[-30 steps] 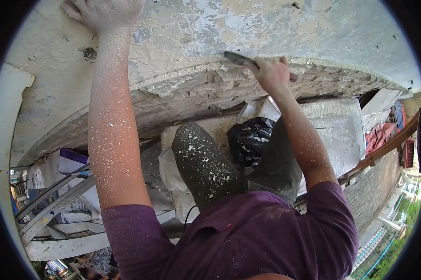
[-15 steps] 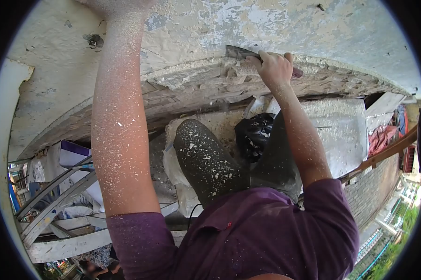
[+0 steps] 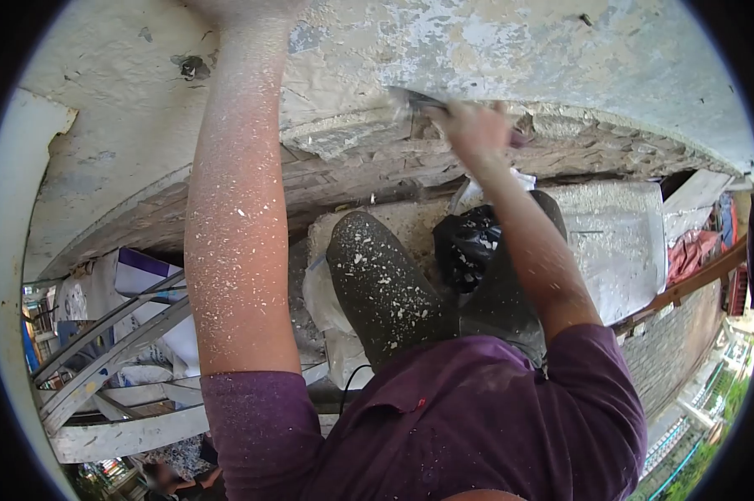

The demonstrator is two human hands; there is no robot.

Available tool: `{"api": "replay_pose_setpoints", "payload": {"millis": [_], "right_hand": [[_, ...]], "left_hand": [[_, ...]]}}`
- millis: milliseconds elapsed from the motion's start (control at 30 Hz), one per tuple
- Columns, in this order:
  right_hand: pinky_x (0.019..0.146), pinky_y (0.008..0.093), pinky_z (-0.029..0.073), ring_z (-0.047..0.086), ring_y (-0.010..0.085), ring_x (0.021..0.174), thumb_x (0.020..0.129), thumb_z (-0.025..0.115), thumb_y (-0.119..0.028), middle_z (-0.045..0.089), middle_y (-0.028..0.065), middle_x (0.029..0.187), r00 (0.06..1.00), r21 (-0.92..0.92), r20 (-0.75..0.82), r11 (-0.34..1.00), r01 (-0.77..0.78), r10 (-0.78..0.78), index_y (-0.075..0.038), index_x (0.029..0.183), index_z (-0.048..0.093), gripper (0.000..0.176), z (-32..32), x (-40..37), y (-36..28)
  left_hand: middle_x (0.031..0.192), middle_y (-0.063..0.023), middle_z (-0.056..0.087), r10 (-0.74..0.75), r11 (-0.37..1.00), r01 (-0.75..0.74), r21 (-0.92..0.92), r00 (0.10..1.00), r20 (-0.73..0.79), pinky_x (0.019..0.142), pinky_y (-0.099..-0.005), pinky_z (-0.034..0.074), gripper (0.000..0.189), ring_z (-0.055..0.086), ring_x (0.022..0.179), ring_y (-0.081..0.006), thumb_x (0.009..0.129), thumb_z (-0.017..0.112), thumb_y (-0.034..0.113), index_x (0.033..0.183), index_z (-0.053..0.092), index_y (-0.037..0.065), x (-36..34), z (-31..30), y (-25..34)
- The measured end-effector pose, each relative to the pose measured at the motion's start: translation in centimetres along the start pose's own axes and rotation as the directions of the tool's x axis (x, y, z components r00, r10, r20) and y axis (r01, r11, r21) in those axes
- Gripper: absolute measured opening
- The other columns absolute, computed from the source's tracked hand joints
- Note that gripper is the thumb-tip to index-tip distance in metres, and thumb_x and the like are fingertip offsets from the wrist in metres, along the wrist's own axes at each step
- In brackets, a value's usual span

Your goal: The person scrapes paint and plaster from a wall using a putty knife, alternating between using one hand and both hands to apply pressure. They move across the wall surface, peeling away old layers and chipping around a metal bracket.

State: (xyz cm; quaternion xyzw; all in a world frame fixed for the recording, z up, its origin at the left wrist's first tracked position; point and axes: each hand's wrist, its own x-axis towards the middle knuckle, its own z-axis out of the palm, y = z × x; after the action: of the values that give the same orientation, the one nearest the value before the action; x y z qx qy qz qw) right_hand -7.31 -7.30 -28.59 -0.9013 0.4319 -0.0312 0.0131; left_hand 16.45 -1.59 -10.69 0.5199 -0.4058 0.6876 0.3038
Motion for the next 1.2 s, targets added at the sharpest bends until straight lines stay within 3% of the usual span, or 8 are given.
{"api": "replay_pose_setpoints", "payload": {"millis": [33, 300, 700, 833, 867, 933, 1033, 1200], "right_hand": [[0.096, 0.0431, 0.034, 0.054, 0.0075, 0.051, 0.089, 0.041, -0.059, 0.061, -0.0057, 0.062, 0.929, -0.041, -0.356, 0.995, 0.090, -0.099, -0.019, 0.080, 0.063, 0.046, 3.2, 0.5, 0.5], [0.103, 0.0473, 0.032, 0.064, 0.0138, 0.064, 0.097, 0.031, -0.046, 0.066, 0.0003, 0.069, 0.992, 0.115, 0.035, 0.986, 0.120, -0.125, -0.019, 0.099, 0.064, 0.043, -1.9, -0.4, -4.3], [0.091, 0.0393, 0.037, 0.056, 0.0073, 0.050, 0.093, 0.043, -0.050, 0.067, -0.0056, 0.068, 0.897, 0.213, -0.409, 0.938, 0.272, -0.167, -0.024, 0.087, 0.069, 0.037, 0.7, 1.0, -9.7], [0.086, 0.0356, 0.040, 0.053, 0.0085, 0.046, 0.095, 0.042, -0.048, 0.065, -0.0036, 0.063, 0.996, 0.098, -0.032, 0.992, -0.078, 0.082, -0.025, 0.094, 0.070, 0.036, -2.1, -1.8, -5.0], [0.076, 0.0301, 0.044, 0.052, 0.0101, 0.044, 0.093, 0.046, -0.047, 0.065, -0.0027, 0.063, 0.906, 0.147, -0.420, 0.989, 0.016, 0.048, -0.023, 0.094, 0.070, 0.034, -1.1, -3.3, -1.5], [0.070, 0.0271, 0.043, 0.051, 0.0097, 0.044, 0.090, 0.047, -0.055, 0.064, -0.0029, 0.061, 0.930, 0.173, -0.271, 0.963, -0.208, 0.249, -0.023, 0.094, 0.070, 0.040, -1.1, -2.4, 2.4], [0.084, 0.0357, 0.040, 0.048, 0.0078, 0.043, 0.088, 0.042, -0.061, 0.058, -0.0045, 0.055, 0.991, 0.171, -0.079, 0.981, -0.095, 0.110, -0.022, 0.084, 0.068, 0.047, -1.8, -0.5, -3.1], [0.088, 0.0418, 0.037, 0.051, 0.0079, 0.044, 0.090, 0.043, -0.057, 0.058, -0.0032, 0.054, 0.960, 0.213, -0.252, 0.975, -0.064, 0.118, -0.020, 0.080, 0.068, 0.045, -3.2, -1.8, -2.2]], "left_hand": [[0.151, -0.0154, 0.024, -0.002, 1.000, 0.002, 0.001, 1.000, 0.002, 0.105, -0.0611, 0.016, 0.069, 0.018, 0.138, -0.0422, 0.077, 0.045, 0.038, 0.141, 0.037, 0.015, 0.0, 0.0, 0.1], [0.150, -0.0153, 0.024, -0.018, 1.000, 0.019, -0.005, 0.999, 0.026, 0.106, -0.0608, 0.015, 0.066, 0.018, 0.138, -0.0418, 0.080, 0.042, 0.041, 0.140, 0.038, 0.014, -0.3, -0.4, 0.5], [0.150, -0.0163, 0.025, -0.005, 1.000, 0.005, -0.013, 1.000, 0.027, 0.105, -0.0617, 0.015, 0.063, 0.019, 0.137, -0.0433, 0.086, 0.036, 0.048, 0.139, 0.040, 0.014, -0.3, -0.1, 0.1], [0.150, -0.0161, 0.024, -0.040, 0.998, 0.045, -0.041, 0.992, 0.116, 0.105, -0.0622, 0.015, 0.064, 0.018, 0.137, -0.0434, 0.085, 0.035, 0.047, 0.140, 0.039, 0.014, 0.1, -1.1, 0.5], [0.150, -0.0161, 0.024, -0.049, 0.998, 0.054, -0.042, 0.994, 0.101, 0.105, -0.0622, 0.015, 0.064, 0.018, 0.137, -0.0434, 0.085, 0.035, 0.047, 0.140, 0.039, 0.014, 1.5, -2.7, 0.5], [0.150, -0.0162, 0.024, -0.101, 0.887, 0.407, -0.220, 0.635, 0.766, 0.105, -0.0623, 0.014, 0.064, 0.017, 0.137, -0.0434, 0.085, 0.036, 0.047, 0.140, 0.039, 0.014, 5.0, -7.0, 0.5], [0.150, -0.0167, 0.024, -0.070, 0.997, 0.075, -0.029, 0.986, 0.149, 0.104, -0.0633, 0.014, 0.064, 0.017, 0.137, -0.0442, 0.085, 0.036, 0.047, 0.139, 0.040, 0.013, 0.2, -1.4, 0.8], [0.149, -0.0176, 0.025, -0.073, 0.996, 0.082, -0.037, 0.978, 0.194, 0.104, -0.0632, 0.014, 0.064, 0.018, 0.137, -0.0445, 0.086, 0.035, 0.048, 0.139, 0.040, 0.012, 0.4, -2.1, 1.1]]}}
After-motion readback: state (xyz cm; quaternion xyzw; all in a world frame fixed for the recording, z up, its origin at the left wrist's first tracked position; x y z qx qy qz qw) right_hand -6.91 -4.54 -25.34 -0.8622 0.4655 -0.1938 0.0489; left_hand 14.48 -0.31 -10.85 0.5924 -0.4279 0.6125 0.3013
